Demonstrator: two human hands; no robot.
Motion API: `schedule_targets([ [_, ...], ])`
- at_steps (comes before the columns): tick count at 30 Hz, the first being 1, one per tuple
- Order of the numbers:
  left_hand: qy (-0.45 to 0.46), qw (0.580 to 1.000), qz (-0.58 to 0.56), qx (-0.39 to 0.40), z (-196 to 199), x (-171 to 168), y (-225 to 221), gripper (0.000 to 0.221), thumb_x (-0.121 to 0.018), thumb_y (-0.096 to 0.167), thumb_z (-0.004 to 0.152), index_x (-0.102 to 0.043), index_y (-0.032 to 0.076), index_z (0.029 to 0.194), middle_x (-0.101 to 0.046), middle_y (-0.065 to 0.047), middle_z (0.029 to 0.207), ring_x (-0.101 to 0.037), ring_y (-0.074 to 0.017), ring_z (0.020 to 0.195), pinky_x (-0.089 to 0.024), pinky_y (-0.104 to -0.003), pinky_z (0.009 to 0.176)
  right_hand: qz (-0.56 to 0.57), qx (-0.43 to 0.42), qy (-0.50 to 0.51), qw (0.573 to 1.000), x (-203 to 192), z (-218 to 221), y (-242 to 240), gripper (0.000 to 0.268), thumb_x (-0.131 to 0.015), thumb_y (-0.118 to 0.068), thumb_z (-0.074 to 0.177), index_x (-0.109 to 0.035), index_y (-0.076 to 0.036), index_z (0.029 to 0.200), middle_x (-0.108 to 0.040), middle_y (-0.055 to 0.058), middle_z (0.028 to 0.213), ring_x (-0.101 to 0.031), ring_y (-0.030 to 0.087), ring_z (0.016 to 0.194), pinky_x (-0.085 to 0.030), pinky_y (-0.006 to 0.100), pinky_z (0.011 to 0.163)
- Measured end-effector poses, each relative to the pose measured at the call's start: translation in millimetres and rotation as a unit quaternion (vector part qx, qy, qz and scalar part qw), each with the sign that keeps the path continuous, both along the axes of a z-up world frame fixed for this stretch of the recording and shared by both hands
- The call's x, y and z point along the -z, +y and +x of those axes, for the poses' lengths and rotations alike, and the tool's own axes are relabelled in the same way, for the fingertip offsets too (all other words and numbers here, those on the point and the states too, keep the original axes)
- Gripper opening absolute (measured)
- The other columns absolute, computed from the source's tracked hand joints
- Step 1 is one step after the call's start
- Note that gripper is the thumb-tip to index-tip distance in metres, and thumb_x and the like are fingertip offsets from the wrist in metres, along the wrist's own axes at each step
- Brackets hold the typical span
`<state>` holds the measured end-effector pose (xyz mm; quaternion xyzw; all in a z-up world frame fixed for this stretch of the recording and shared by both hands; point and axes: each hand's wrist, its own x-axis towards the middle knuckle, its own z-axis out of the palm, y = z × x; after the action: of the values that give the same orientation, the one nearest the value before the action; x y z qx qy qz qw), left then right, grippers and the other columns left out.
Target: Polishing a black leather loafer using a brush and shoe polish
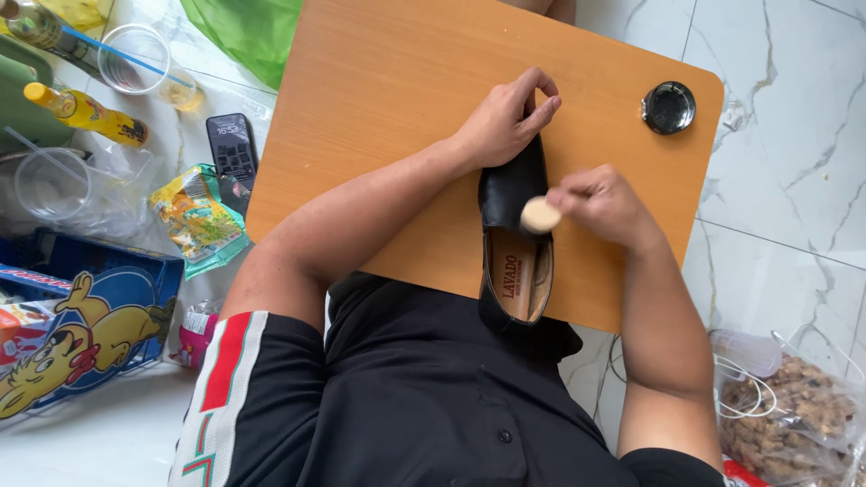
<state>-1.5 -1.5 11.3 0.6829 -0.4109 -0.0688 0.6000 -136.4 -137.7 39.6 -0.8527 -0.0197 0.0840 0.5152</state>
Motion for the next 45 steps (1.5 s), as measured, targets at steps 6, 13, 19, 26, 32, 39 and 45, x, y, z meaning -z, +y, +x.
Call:
schedule_targets([
  [6,0.002,1.000,0.012,0.004,1,0,1,0.012,-0.051,0.018,0.080,-0.048,0.007,0.083,-0.050,-0.001,0.049,-0.045,-0.0098,0.040,-0.037,-0.023,0.037,-0.086,0.141,-0.031,0.986,-4,0,9,0.023,-0.054,-0.013,0.080,-0.056,0.003,0.063,-0.037,-0.003,0.047,-0.027,0.007,0.044,-0.023,0.021,0.039],
  [13,-0.001,1.000,-0.002,0.008,0,-1,2,0.012,-0.051,0.017,0.080,-0.047,0.007,0.083,-0.049,-0.001,0.048,-0.043,-0.0092,0.039,-0.035,-0.022,0.036,0.029,0.019,0.005,0.999,7,1,1,0.022,-0.055,-0.010,0.075,-0.050,0.001,0.056,-0.037,-0.003,0.049,-0.029,0.005,0.045,-0.024,0.019,0.041],
  [19,0.003,1.000,0.007,0.005,0,0,0,0.012,-0.051,0.017,0.079,-0.048,0.006,0.083,-0.051,-0.002,0.049,-0.045,-0.0107,0.040,-0.037,-0.024,0.037,-0.123,0.184,-0.072,0.972,-4,1,8,0.032,-0.055,-0.012,0.082,-0.046,0.002,0.055,-0.031,-0.002,0.046,-0.024,0.008,0.044,-0.024,0.022,0.040],
  [26,-0.008,1.000,-0.002,0.011,1,-1,1,0.012,-0.051,0.017,0.080,-0.048,0.006,0.082,-0.052,-0.001,0.051,-0.047,-0.0101,0.041,-0.038,-0.023,0.038,0.054,-0.055,-0.024,0.997,10,2,-6,0.018,-0.056,-0.008,0.073,-0.052,0.000,0.058,-0.042,-0.001,0.048,-0.030,0.006,0.043,-0.025,0.019,0.040],
  [32,0.005,1.000,0.004,0.014,0,-3,1,0.012,-0.050,0.017,0.080,-0.047,0.006,0.082,-0.053,-0.001,0.052,-0.047,-0.0102,0.043,-0.039,-0.023,0.039,-0.053,0.090,-0.040,0.994,2,2,-1,0.032,-0.055,-0.011,0.077,-0.042,0.000,0.050,-0.033,-0.002,0.046,-0.025,0.007,0.044,-0.023,0.020,0.040],
  [39,-0.022,1.000,-0.013,-0.002,-1,-4,1,0.011,-0.051,0.015,0.079,-0.048,0.005,0.081,-0.050,-0.002,0.048,-0.046,-0.0110,0.039,-0.037,-0.024,0.037,0.023,-0.031,-0.058,0.998,2,2,-2,0.019,-0.056,-0.008,0.074,-0.054,0.001,0.057,-0.043,-0.001,0.046,-0.030,0.007,0.044,-0.026,0.020,0.040],
  [45,0.008,0.999,0.048,0.015,5,17,-4,0.017,-0.048,0.030,0.082,-0.048,0.014,0.088,-0.052,-0.010,0.055,-0.055,-0.0322,0.058,-0.042,-0.039,0.051,-0.056,0.016,-0.112,0.992,24,5,-19,0.024,-0.058,-0.023,0.073,-0.055,-0.010,0.053,-0.045,0.008,0.043,-0.040,0.015,0.047,-0.036,0.029,0.048],
])
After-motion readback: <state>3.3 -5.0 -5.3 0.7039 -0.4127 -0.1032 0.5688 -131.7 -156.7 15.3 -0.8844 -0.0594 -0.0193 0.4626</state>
